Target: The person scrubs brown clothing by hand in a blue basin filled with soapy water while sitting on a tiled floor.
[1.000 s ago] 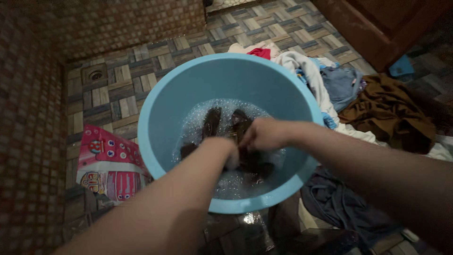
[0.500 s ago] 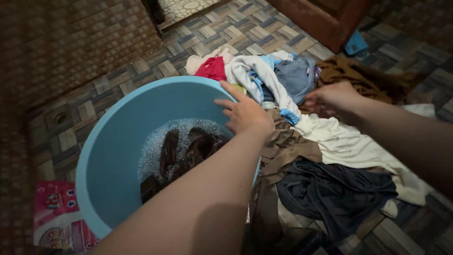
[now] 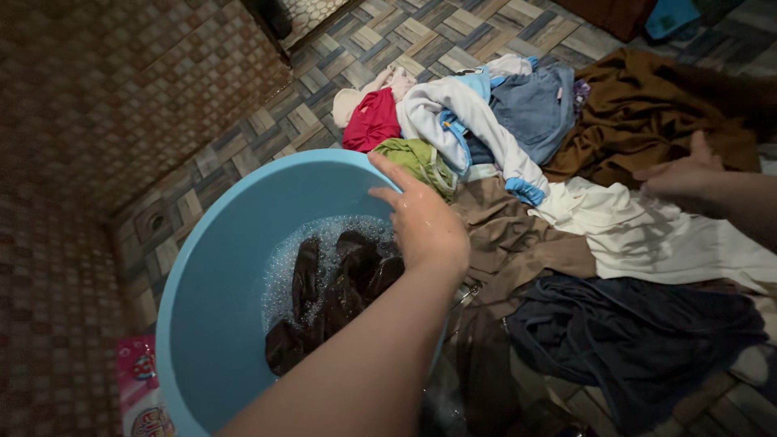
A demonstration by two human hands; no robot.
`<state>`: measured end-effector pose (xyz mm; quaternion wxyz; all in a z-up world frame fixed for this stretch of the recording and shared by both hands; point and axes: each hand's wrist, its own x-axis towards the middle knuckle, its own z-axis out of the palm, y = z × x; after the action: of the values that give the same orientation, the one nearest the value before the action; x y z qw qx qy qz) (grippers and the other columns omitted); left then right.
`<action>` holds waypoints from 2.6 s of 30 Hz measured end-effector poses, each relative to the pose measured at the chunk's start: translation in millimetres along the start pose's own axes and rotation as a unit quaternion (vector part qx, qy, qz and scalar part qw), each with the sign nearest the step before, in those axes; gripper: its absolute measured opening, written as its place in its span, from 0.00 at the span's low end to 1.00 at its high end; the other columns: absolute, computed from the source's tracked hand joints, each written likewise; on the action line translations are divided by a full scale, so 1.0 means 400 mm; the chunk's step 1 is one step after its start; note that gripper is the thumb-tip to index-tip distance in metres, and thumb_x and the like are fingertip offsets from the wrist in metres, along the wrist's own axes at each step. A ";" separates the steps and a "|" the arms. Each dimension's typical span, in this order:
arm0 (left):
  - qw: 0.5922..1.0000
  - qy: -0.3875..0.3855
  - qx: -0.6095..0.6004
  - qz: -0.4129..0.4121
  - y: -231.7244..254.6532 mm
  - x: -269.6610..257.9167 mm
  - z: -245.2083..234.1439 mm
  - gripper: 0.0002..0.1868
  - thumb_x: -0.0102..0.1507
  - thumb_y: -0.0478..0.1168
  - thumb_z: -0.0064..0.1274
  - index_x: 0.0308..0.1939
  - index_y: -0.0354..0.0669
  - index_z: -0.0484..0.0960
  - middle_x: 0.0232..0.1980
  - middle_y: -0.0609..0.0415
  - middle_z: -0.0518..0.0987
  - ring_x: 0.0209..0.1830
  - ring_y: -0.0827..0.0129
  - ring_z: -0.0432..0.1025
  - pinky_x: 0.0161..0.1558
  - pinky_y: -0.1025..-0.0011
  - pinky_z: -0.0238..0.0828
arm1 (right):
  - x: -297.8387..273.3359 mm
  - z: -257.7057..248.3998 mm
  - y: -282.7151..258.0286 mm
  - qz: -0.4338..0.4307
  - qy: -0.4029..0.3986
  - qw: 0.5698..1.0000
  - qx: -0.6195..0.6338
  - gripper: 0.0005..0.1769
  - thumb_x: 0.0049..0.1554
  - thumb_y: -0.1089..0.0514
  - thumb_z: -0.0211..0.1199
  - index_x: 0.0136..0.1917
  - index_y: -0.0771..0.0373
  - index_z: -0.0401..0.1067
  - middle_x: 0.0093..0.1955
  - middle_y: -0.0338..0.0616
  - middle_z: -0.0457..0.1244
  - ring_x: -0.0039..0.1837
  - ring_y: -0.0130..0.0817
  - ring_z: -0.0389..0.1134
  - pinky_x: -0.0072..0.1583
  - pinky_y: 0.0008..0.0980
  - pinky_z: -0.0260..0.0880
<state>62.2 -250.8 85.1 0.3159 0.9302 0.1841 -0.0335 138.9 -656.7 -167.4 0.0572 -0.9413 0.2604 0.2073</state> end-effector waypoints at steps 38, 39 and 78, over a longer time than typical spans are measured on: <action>0.947 0.060 -0.219 0.227 -0.013 -0.098 -0.102 0.54 0.47 0.35 0.70 0.74 0.46 0.56 0.68 0.44 0.71 0.69 0.53 0.65 0.69 0.46 0.51 | -0.817 -0.528 -0.557 -0.263 -0.130 0.745 0.599 0.01 0.48 0.64 0.60 0.36 0.64 0.72 0.34 0.43 0.64 0.36 0.34 0.66 0.39 0.35 0.67; 0.934 0.064 -0.296 0.190 -0.004 -0.079 -0.099 0.40 0.52 0.34 0.63 0.68 0.43 0.67 0.62 0.42 0.78 0.64 0.51 0.71 0.63 0.50 0.63 | -0.835 -0.558 -0.565 -0.311 -0.122 0.740 0.583 0.03 0.50 0.63 0.61 0.37 0.65 0.73 0.36 0.44 0.65 0.37 0.33 0.66 0.41 0.34 0.68; 0.733 -0.383 -0.546 -0.131 -0.380 0.063 -0.488 0.45 0.53 0.69 0.54 0.69 0.51 0.72 0.70 0.45 0.74 0.68 0.42 0.67 0.63 0.28 0.58 | -1.087 -0.268 -0.852 -0.467 0.288 0.735 0.398 0.28 0.54 0.68 0.43 0.65 0.70 0.71 0.64 0.63 0.66 0.67 0.52 0.66 0.70 0.41 0.62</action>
<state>19.7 -14.3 148.9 0.8057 0.4728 0.1545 -0.3217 14.2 -184.5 112.3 0.4385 -0.8505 -0.1497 -0.2490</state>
